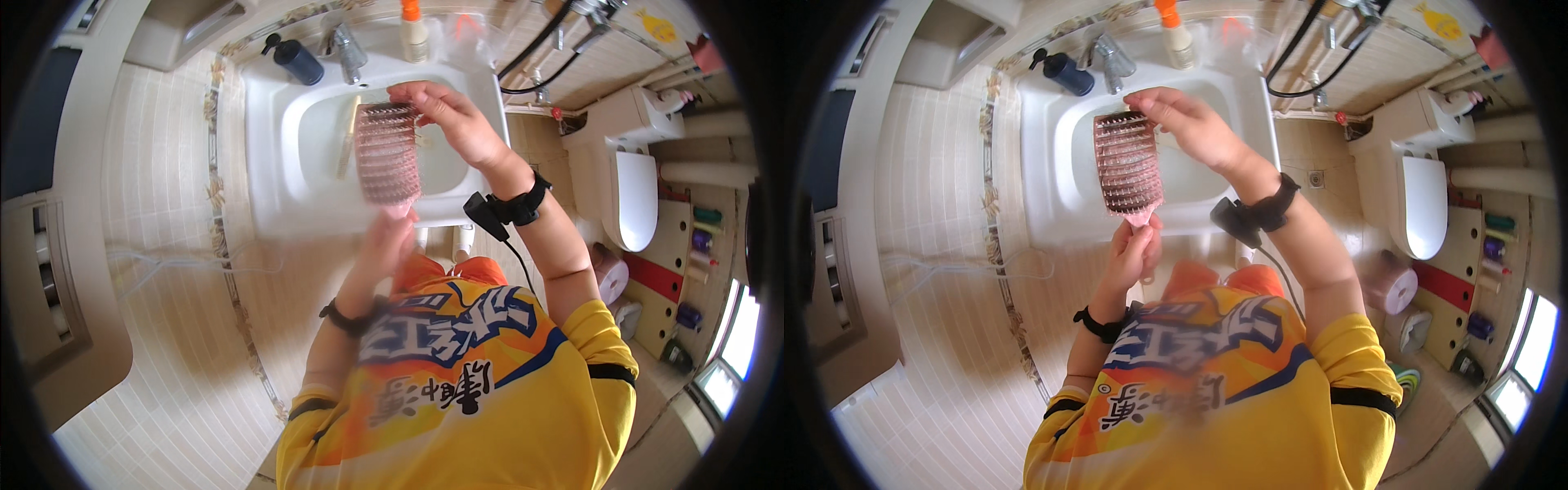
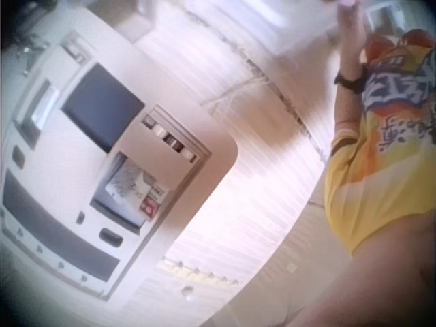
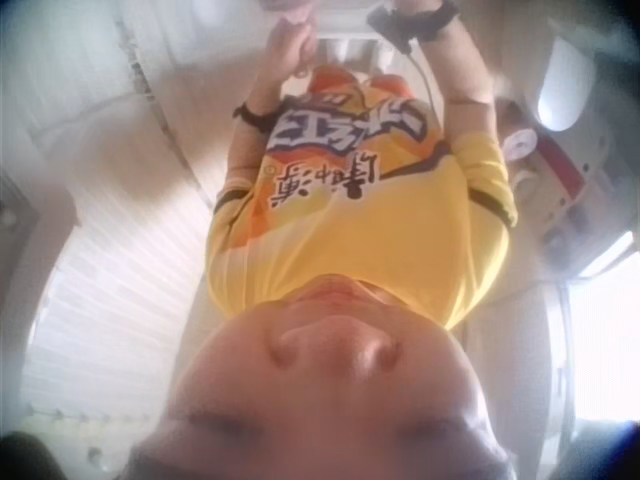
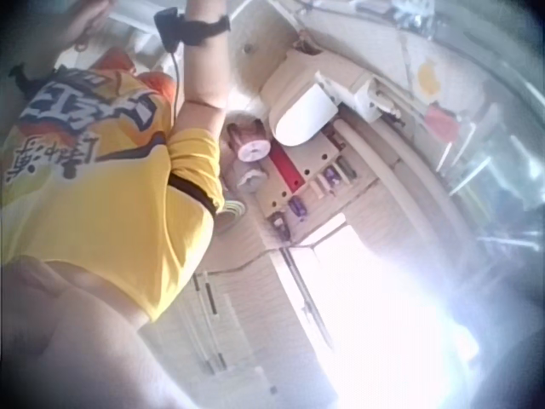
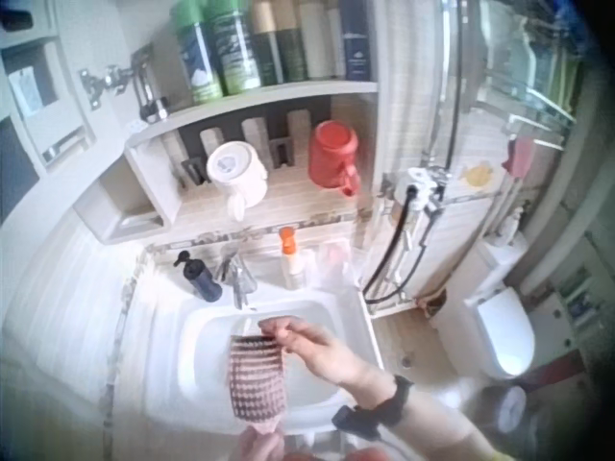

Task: The person cleans two hairbrushes in a bathroom. They rinse a pink brush and a round brush under running water, then use their fingers to pull debris from the bristles and discard it into a trash bin.

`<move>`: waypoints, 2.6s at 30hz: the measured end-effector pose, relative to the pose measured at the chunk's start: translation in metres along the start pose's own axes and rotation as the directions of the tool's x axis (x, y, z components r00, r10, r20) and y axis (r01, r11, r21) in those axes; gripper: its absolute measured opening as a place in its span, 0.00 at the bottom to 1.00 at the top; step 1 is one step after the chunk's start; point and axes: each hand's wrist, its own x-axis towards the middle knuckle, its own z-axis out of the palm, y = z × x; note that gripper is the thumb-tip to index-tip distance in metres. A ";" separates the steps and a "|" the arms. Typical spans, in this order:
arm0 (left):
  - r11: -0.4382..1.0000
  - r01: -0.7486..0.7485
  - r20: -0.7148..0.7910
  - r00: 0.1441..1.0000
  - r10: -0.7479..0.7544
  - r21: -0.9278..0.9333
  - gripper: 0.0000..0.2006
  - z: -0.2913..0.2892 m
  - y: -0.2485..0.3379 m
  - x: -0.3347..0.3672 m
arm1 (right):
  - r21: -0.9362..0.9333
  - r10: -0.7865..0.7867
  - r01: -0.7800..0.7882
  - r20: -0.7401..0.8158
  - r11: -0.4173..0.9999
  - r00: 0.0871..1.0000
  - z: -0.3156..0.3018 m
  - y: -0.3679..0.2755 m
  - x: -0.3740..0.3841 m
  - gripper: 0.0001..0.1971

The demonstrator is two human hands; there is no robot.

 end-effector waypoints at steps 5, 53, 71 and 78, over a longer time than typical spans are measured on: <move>0.990 0.068 0.112 0.990 -0.081 0.120 0.06 0.019 0.008 0.005 | -0.123 -0.012 0.005 -0.057 0.992 0.998 -0.033 -0.013 -0.022 0.09; 0.920 0.114 -0.278 0.961 -0.006 0.374 0.07 -0.006 0.012 0.057 | 0.290 0.003 -0.019 0.056 0.957 0.998 -0.081 -0.003 -0.127 0.05; 0.545 -0.320 0.148 0.930 0.336 0.775 0.15 0.059 0.002 0.065 | -0.373 -0.033 -0.202 -0.535 0.905 0.844 -0.004 0.009 -0.110 0.24; 0.405 -0.426 0.328 0.899 0.290 0.809 0.14 0.099 -0.014 0.066 | -0.059 0.039 -0.102 -0.652 0.993 0.758 -0.032 0.014 -0.168 0.19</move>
